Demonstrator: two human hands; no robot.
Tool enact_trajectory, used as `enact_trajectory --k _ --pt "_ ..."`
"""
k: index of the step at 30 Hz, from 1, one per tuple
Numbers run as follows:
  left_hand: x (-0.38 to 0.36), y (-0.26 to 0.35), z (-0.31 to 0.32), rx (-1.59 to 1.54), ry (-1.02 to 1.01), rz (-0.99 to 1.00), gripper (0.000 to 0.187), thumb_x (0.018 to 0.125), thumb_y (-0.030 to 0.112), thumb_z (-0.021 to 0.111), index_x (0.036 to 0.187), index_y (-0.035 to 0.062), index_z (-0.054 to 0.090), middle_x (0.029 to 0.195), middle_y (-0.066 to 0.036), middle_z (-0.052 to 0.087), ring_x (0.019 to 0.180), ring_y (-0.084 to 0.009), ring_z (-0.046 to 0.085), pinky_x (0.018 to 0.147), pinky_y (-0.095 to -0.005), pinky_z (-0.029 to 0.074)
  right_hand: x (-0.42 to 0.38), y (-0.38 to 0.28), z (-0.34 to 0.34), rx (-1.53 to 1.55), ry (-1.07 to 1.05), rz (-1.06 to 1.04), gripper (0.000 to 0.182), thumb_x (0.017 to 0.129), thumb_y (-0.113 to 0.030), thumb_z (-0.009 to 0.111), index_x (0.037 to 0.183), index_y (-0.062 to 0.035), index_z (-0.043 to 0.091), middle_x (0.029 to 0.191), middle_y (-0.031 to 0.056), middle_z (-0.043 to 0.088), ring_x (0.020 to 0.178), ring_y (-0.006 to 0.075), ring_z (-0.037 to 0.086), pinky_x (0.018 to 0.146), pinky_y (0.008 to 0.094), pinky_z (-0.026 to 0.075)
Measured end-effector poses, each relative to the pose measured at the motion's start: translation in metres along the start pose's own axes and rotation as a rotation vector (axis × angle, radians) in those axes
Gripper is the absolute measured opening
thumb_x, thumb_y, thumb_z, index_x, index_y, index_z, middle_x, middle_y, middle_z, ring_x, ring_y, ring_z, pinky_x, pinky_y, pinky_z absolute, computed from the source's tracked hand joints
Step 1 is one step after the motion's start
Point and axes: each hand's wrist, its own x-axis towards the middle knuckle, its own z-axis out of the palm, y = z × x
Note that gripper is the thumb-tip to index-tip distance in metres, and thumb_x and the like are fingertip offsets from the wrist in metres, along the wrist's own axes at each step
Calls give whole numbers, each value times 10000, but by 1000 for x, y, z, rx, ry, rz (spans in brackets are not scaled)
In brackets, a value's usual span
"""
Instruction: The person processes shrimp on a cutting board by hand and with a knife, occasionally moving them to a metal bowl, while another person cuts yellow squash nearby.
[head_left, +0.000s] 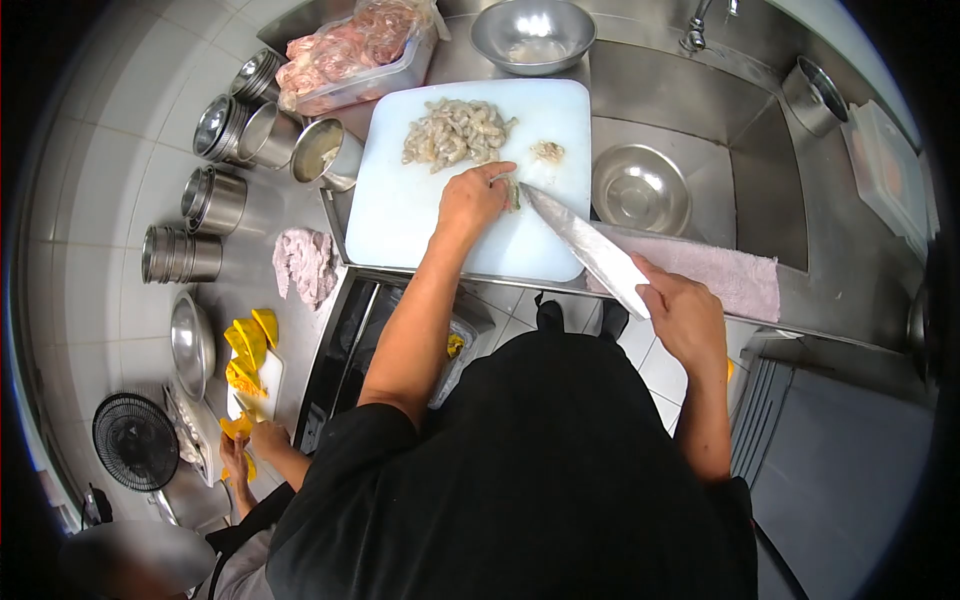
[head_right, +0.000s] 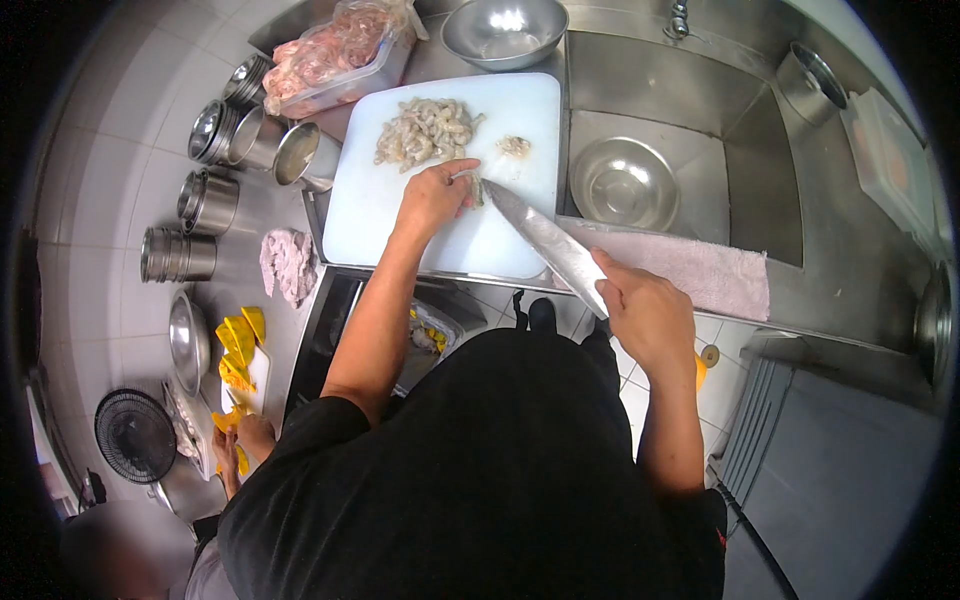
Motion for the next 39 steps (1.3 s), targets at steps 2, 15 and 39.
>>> enact_trajectory --k 2,15,39 --pt "1 0 0 5 -12 -7 370 944 175 578 1270 142 749 714 -49 726 593 -142 656 653 -314 543 1 -2 4 -9 -19 10 366 968 -246 616 1319 -210 713 1017 159 748 918 375 696 816 470 532" --pt "-8 5 -12 313 -94 -9 332 915 270 612 1206 120 671 984 -197 755 953 -383 714 885 -463 546 5 -2 10 -30 -14 17 377 957 -264 615 1318 -222 715 1009 175 747 935 392 691 827 484 532" --pt "54 -131 -227 411 593 -239 365 876 341 668 1166 121 707 1067 -169 765 1053 -385 705 928 -466 529 12 11 1 -12 126 -188 331 928 -170 670 1251 -159 742 1010 124 761 884 342 709 767 425 545"
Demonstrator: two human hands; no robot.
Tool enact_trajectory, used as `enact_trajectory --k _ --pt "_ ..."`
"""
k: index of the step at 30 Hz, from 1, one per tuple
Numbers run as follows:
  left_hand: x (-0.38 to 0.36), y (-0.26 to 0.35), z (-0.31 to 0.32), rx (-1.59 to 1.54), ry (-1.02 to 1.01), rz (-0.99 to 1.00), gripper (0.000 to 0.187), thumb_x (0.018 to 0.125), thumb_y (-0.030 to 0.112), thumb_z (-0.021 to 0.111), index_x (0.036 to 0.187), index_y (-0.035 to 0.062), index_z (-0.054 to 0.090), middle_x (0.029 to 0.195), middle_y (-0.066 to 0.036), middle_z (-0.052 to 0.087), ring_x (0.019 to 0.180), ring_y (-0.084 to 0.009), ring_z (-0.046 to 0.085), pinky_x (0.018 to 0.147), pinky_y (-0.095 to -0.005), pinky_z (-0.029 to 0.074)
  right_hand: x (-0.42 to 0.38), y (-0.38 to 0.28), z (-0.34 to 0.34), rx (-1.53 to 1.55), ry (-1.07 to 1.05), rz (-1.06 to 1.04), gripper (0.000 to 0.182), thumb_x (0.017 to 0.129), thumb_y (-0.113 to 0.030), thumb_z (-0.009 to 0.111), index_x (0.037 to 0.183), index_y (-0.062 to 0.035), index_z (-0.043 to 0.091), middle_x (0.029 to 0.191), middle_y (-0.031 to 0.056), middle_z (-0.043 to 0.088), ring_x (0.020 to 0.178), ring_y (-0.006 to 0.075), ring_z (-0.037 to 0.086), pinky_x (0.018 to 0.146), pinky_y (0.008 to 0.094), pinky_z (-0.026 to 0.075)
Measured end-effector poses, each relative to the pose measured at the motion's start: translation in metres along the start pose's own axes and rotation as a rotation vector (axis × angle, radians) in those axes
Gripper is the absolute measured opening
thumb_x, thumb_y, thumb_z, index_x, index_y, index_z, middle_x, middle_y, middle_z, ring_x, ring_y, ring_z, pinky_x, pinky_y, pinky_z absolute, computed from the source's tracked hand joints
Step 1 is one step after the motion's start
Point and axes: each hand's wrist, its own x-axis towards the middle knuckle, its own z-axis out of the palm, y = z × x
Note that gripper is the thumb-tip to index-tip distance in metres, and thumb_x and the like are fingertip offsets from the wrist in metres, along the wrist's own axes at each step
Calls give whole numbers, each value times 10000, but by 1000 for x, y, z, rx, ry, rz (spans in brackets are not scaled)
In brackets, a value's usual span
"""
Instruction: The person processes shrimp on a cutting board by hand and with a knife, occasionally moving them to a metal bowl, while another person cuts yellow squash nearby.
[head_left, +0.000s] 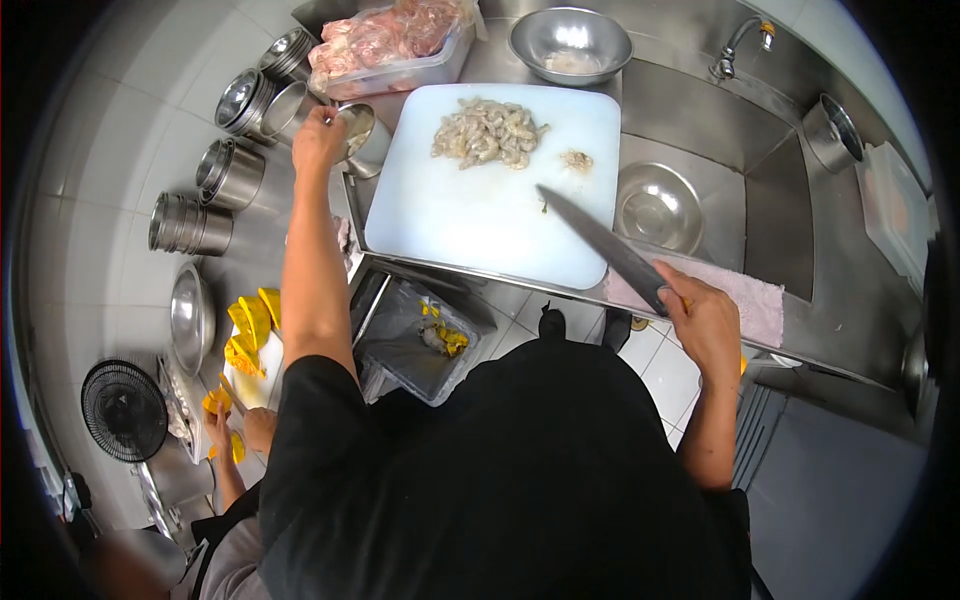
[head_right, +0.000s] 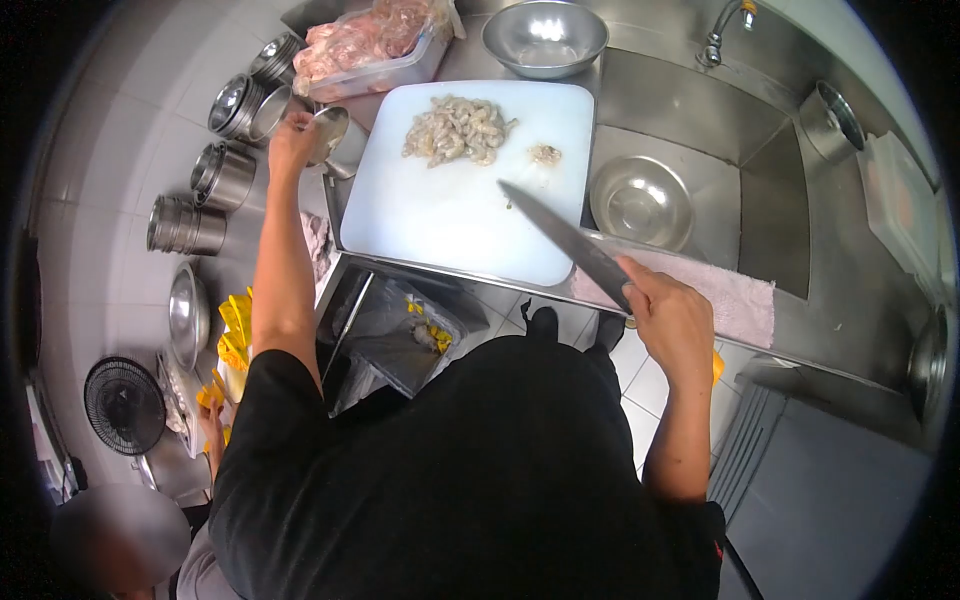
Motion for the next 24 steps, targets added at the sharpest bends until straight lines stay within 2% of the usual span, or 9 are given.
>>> enact_trajectory --k 1,5,8,9,11,12,14,19,24 --pt "7 -6 5 60 -67 0 368 870 365 678 1167 151 714 1137 -183 749 1082 -392 694 947 -485 524 1 -1 -3 -19 -50 -15 332 926 -166 677 1251 -165 743 1029 126 760 897 343 710 781 428 546" --pt "15 -13 31 174 -50 134 358 901 371 673 1186 159 723 1123 -177 748 1066 -379 702 918 -472 542 17 0 -7 -134 -176 -34 321 919 -156 690 1231 -189 755 1067 130 757 927 354 706 805 439 547" --pt "-26 46 31 -17 56 312 279 940 279 671 1166 137 753 1104 -159 753 1044 -348 715 875 -441 558 36 12 -1 -180 -118 -26 327 923 -157 683 1239 -205 751 1059 134 755 922 364 701 796 448 544" --pt "-46 67 35 -123 -8 476 265 952 275 679 1145 113 761 1095 -154 756 1014 -336 724 852 -421 566 42 16 1 -185 -86 -28 333 925 -158 680 1247 -209 747 1056 137 754 919 368 700 794 451 543" --pt "-99 113 53 -292 -179 542 229 949 265 703 1105 115 777 1105 -122 761 978 -321 725 849 -399 572 54 19 0 -217 -69 19 332 936 -172 669 1258 -209 740 1079 135 752 931 372 699 801 454 543" --pt "-118 123 72 -231 -120 728 200 939 228 699 1097 128 769 1103 -114 759 985 -312 712 855 -401 569 59 19 0 -230 -59 40 331 942 -178 663 1263 -209 737 1090 134 751 937 374 699 804 455 544" --pt "-146 138 96 -120 -109 844 225 899 145 661 1113 148 731 1018 -88 747 956 -328 682 865 -430 558 63 23 5 -216 25 7 325 951 -193 651 1263 -220 740 1080 121 753 922 367 701 806 464 545" --pt "-162 148 114 -73 -10 739 335 864 92 651 1192 138 699 1005 -88 732 1004 -320 658 878 -425 558 49 15 -2 -146 118 54 332 951 -191 644 1269 -216 737 1078 124 751 920 374 696 809 468 540" --pt "-158 146 106 -202 -134 721 307 884 71 624 1183 113 681 990 -114 721 997 -323 664 867 -440 555 23 10 -6 -70 22 63 311 941 -175 645 1229 -207 758 1034 121 759 906 365 699 788 460 540"
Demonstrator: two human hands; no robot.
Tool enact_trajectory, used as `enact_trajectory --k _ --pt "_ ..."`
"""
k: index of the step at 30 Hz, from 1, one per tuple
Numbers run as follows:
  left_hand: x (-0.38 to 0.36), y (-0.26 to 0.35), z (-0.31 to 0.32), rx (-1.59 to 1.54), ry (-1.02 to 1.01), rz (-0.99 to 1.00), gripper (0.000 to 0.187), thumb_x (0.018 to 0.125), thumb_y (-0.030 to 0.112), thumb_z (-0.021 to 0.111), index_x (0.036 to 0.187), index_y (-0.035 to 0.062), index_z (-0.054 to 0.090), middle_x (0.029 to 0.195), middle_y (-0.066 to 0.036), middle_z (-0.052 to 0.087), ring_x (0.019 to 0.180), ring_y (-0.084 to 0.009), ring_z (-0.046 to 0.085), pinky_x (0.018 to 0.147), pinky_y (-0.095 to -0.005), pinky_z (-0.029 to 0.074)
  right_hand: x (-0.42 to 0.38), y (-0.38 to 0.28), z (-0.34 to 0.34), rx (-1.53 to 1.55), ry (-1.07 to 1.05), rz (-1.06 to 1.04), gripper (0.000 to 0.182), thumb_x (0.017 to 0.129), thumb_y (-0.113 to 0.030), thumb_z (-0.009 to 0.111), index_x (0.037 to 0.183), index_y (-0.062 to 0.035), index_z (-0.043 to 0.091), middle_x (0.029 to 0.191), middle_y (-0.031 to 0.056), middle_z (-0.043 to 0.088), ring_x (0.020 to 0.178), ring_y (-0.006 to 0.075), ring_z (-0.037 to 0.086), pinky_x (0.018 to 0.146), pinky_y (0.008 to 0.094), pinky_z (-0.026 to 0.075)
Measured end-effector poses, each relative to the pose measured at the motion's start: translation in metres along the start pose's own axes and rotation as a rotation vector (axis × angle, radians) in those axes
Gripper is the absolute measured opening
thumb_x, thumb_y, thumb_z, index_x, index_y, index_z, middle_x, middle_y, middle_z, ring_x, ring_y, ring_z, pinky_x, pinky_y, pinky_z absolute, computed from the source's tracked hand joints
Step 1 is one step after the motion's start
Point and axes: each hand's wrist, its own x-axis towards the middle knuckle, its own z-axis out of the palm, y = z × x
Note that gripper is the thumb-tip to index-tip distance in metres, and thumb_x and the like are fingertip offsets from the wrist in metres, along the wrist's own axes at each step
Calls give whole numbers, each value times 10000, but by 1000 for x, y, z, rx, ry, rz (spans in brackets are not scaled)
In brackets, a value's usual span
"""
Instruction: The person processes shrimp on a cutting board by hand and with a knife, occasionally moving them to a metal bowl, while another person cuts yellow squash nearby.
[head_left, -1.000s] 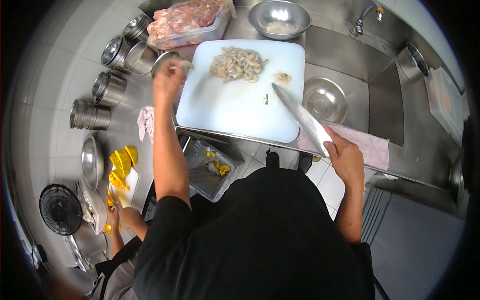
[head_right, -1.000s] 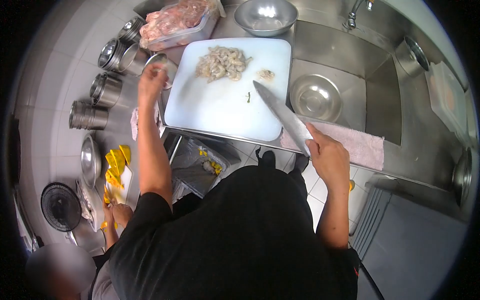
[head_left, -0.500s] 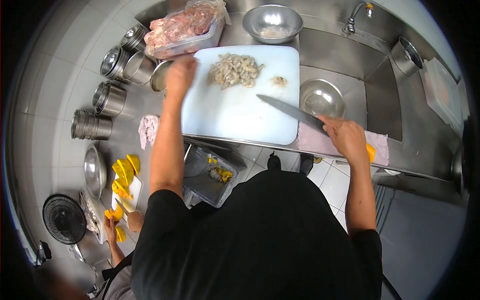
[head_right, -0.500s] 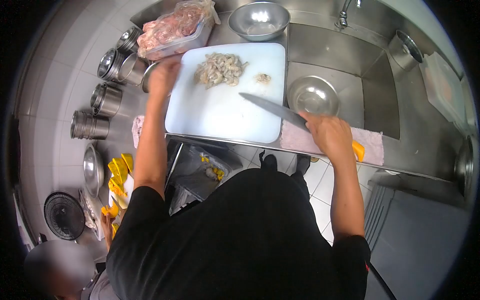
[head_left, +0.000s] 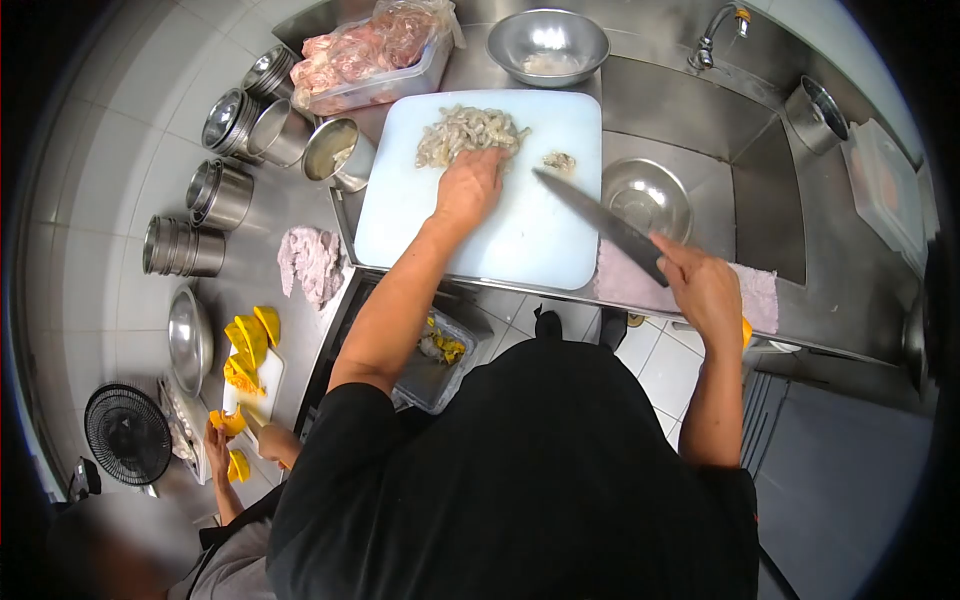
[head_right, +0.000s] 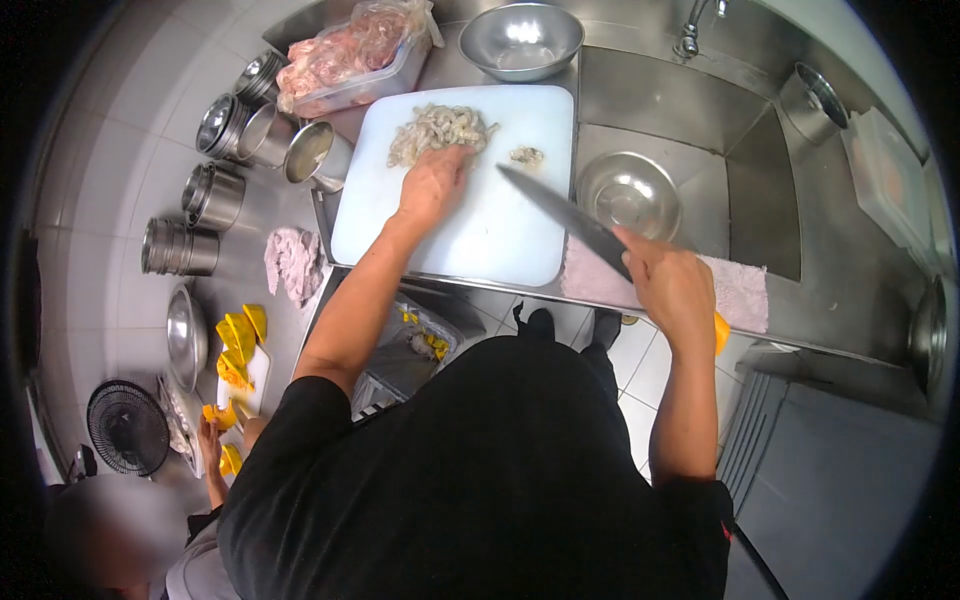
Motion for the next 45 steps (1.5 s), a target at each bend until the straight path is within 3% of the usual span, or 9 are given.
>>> enact_trajectory --k 6,16,19,25,28,32,34,39,45 --pt "6 -6 -34 -349 -148 -161 315 903 82 617 1215 86 652 927 -99 691 870 -263 681 828 -384 544 -17 -3 -2 2 -162 -231 306 922 -172 676 1213 -186 768 980 136 758 844 353 696 768 428 548" --pt "-4 17 -46 -335 -146 -192 376 912 66 625 1287 68 600 912 -85 671 854 -231 676 831 -367 542 33 5 11 -147 -19 4 345 953 -175 648 1290 -179 722 1141 155 742 978 393 700 847 472 548" --pt "-12 14 -35 -338 -90 -21 430 910 66 628 1335 83 566 911 -86 673 852 -242 677 820 -373 547 23 3 13 -43 45 8 388 949 -212 640 1333 -202 696 1088 154 745 949 393 695 836 490 540" --pt "2 -4 -54 -258 -43 -226 487 918 81 633 1399 111 563 941 -111 709 842 -269 696 805 -379 555 8 4 10 83 -35 74 413 930 -225 664 1340 -182 692 1028 181 744 942 404 688 860 480 533" --pt "0 -21 -59 -138 -168 -271 449 932 137 632 1380 117 610 981 -139 742 877 -312 715 801 -401 554 2 4 7 177 -190 208 406 927 -225 667 1329 -180 702 971 203 737 908 401 688 847 470 531" --pt "-8 -26 -57 52 -108 -255 348 947 214 635 1276 120 697 997 -154 755 947 -353 710 831 -440 547 -4 -1 4 191 -300 210 391 924 -219 667 1310 -183 718 942 212 732 895 396 690 847 462 530" --pt "-11 -26 -52 58 60 -182 326 941 238 649 1236 120 721 1002 -156 754 968 -359 702 854 -448 542 -9 5 16 223 -225 89 383 926 -208 661 1303 -189 723 984 200 739 929 395 691 866 464 532" --pt "-16 -3 -48 137 -218 -327 259 915 259 678 1117 116 755 1040 -153 738 1013 -351 682 891 -454 536 -1 -10 16 53 -205 -47 371 949 -205 640 1312 -195 715 1030 170 749 957 389 692 862 479 532" --pt "-27 -14 -27 192 -101 -280 182 880 243 699 999 119 759 1020 -131 723 1040 -355 642 904 -450 538 22 -13 23 -53 -47 91 360 948 -178 639 1295 -215 728 1103 188 733 946 390 692 831 457 540"
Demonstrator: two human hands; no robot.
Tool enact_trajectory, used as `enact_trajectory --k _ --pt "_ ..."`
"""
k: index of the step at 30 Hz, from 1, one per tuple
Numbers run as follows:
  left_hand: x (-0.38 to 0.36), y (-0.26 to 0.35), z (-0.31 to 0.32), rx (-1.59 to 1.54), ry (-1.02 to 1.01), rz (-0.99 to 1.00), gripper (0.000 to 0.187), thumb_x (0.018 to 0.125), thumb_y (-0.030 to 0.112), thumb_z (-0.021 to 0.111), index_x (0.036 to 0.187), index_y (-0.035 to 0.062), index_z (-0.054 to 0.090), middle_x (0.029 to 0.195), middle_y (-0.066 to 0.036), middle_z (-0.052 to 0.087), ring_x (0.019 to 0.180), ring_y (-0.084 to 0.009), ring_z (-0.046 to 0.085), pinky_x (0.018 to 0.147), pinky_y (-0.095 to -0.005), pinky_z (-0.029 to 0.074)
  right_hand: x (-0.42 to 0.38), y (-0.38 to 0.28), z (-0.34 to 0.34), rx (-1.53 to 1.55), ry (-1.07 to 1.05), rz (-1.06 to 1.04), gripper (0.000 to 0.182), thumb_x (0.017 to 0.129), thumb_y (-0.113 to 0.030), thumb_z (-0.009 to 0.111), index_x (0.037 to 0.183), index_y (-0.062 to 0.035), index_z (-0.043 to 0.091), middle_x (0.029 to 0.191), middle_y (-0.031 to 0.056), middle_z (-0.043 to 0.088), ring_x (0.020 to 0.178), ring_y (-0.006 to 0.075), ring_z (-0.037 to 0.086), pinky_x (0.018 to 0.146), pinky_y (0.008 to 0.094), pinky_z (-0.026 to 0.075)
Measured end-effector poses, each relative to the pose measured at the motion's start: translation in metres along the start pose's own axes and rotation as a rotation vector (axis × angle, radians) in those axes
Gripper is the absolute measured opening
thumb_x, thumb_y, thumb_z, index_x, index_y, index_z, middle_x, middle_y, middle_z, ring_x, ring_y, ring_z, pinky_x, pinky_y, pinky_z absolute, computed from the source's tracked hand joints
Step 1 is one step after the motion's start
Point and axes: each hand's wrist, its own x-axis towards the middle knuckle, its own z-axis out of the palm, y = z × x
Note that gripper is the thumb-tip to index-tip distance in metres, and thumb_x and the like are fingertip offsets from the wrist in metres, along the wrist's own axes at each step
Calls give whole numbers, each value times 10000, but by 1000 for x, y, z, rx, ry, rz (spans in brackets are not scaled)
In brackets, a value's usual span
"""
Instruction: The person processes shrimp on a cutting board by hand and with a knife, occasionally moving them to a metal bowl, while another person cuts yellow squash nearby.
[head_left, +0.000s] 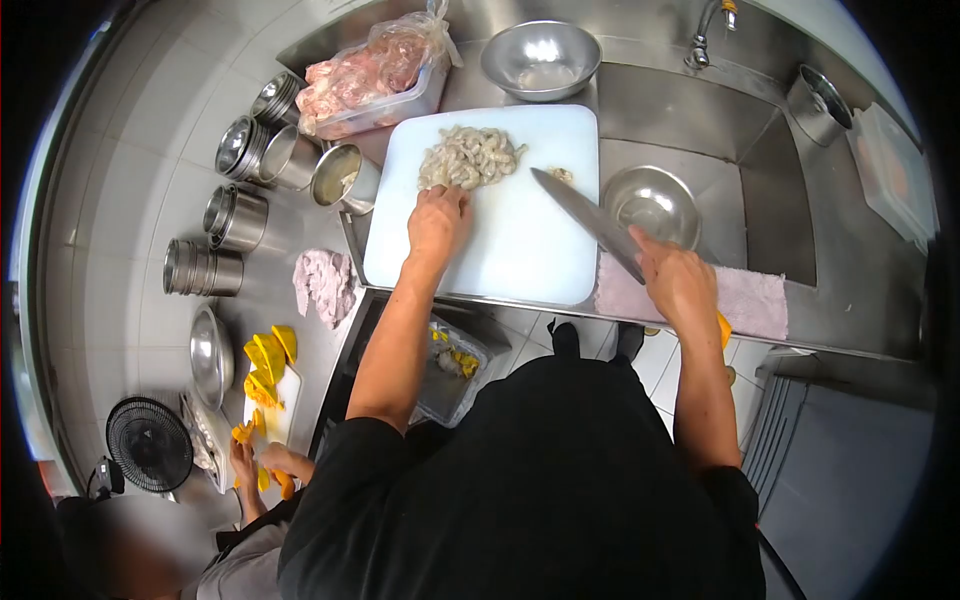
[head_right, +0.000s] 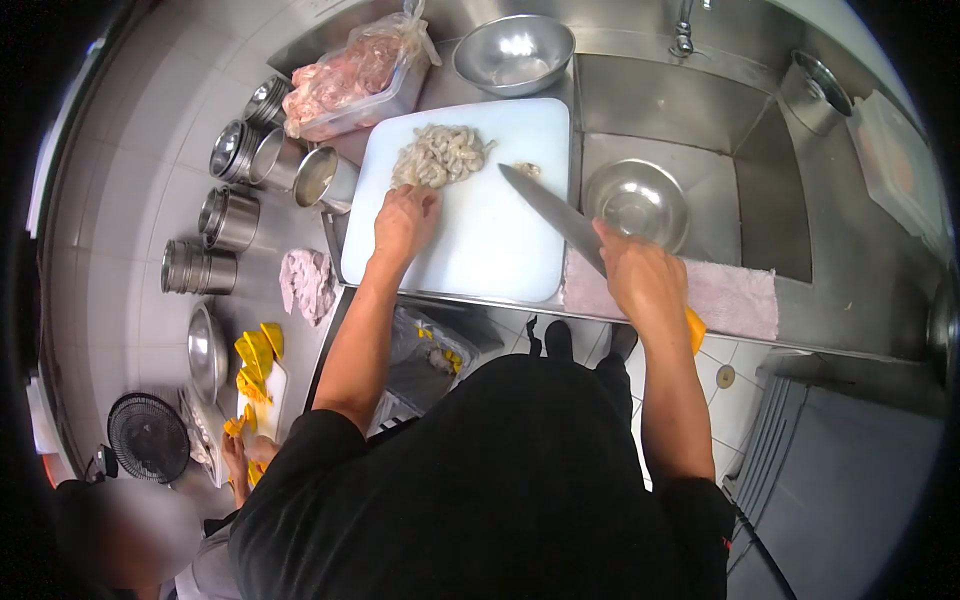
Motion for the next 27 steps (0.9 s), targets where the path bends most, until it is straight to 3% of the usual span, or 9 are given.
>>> enact_trajectory --k 4,10,13,17,20,23,27 --pt "2 -2 -4 -13 -3 -65 156 861 223 712 967 115 750 1025 -133 716 1051 -351 630 912 -446 535 -8 13 2 175 -39 30 386 964 -237 640 1345 -206 695 1025 180 746 948 382 695 860 468 531" --pt "6 29 6 -369 35 76 253 877 291 725 994 74 781 1046 -168 726 991 -355 677 897 -426 531 -10 9 -11 302 -233 212 390 954 -271 654 1334 -203 706 1049 194 745 979 385 691 894 446 525" --pt "9 56 -3 -299 -204 70 269 895 290 722 1026 62 782 1018 -176 731 969 -340 696 878 -418 532 -9 9 -10 306 -209 180 388 954 -269 653 1333 -210 708 1070 186 749 1000 378 693 913 444 520" --pt "18 52 -12 -444 -235 -106 295 913 291 723 1075 52 784 991 -171 761 900 -283 724 826 -385 546 -2 6 -12 301 -228 201 389 956 -270 650 1337 -217 707 1090 165 755 1018 370 696 936 434 514" --pt "18 56 -13 -523 -222 -85 281 919 278 716 1072 53 784 969 -155 769 884 -263 728 815 -360 548 4 3 -11 295 -273 222 390 958 -271 646 1340 -221 705 1095 155 757 1020 364 699 941 427 515" --pt "20 58 -2 -440 -243 31 273 923 261 711 1076 45 778 932 -143 769 856 -251 730 808 -350 549 10 4 -4 318 -257 217 392 959 -275 643 1344 -230 703 1068 155 761 1007 356 704 933 426 517" --pt "20 60 -1 -393 -249 -8 277 919 263 712 1073 41 775 915 -142 774 835 -251 738 798 -359 556 17 -2 -5 317 -311 228 397 959 -280 642 1349 -239 700 1007 155 766 977 346 710 916 433 520"
